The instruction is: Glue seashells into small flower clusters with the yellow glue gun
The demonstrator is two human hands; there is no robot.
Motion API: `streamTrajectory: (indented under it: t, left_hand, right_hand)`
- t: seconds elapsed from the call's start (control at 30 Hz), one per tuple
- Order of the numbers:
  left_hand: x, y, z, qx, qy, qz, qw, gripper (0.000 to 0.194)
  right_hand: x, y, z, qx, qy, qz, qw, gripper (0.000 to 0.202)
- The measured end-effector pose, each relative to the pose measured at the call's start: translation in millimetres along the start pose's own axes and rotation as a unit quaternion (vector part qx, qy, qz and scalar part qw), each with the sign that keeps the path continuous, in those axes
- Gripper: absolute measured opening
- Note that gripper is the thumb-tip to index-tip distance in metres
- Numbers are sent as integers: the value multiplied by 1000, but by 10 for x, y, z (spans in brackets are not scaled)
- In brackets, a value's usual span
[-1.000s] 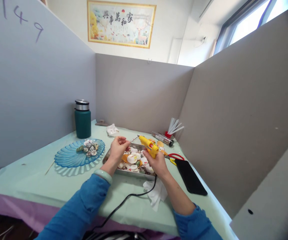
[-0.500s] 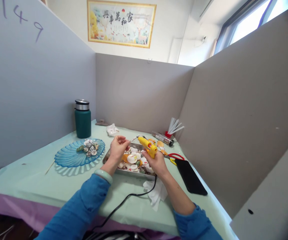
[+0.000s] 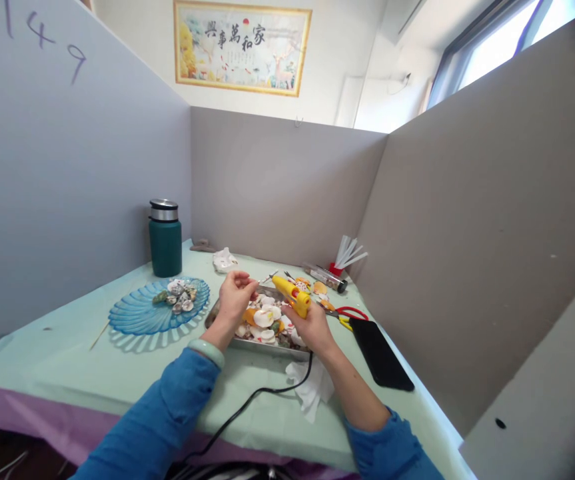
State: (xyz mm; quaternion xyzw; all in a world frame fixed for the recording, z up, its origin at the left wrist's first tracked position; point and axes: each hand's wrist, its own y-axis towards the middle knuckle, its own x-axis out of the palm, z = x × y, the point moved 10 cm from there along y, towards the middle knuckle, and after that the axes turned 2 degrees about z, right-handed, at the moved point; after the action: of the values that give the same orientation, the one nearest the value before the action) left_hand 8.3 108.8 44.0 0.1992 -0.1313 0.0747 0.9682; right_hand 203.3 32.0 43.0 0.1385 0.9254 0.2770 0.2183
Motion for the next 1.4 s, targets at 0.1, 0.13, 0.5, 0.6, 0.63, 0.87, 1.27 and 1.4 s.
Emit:
streamTrajectory:
  t: [0.1,0.13,0.5,0.6,0.63,0.87,1.27,1.4]
  left_hand:
    - [-33,3,7,2,4,11,1000,35]
    - [-44,3,-1,-6,1,14,1000,36]
    - [39,-78,-220,-152,-66,-20,986,48]
    - [69,-79,-293,-177,-89,-36,979,50]
    - [84,-78,-309,-181,-95,-45,978,50]
    - [114,-64,-306,-161,-93,-70,980,51]
    - [139,-28,-217,-109,-51,-83,989,53]
    - [102,-38,-92,-71,-18,-57,996,49]
  right_hand:
    - [-12,-3,9,8,-6,4,1000,34]
    - [-2,-5,8,9,-4,-1,1000,34]
    - [-7,-3,-2,6,27,0,1000,33]
    - [21,-7,-16,3,32,-11,999,33]
    - [18,-7,-17,2,31,-9,999,33]
    - [11,-16,13,14,30,-9,999,36]
    - [12,-17,4,23,40,-13,999,37]
    - [6,-19,-9,19,36,-12,999,39]
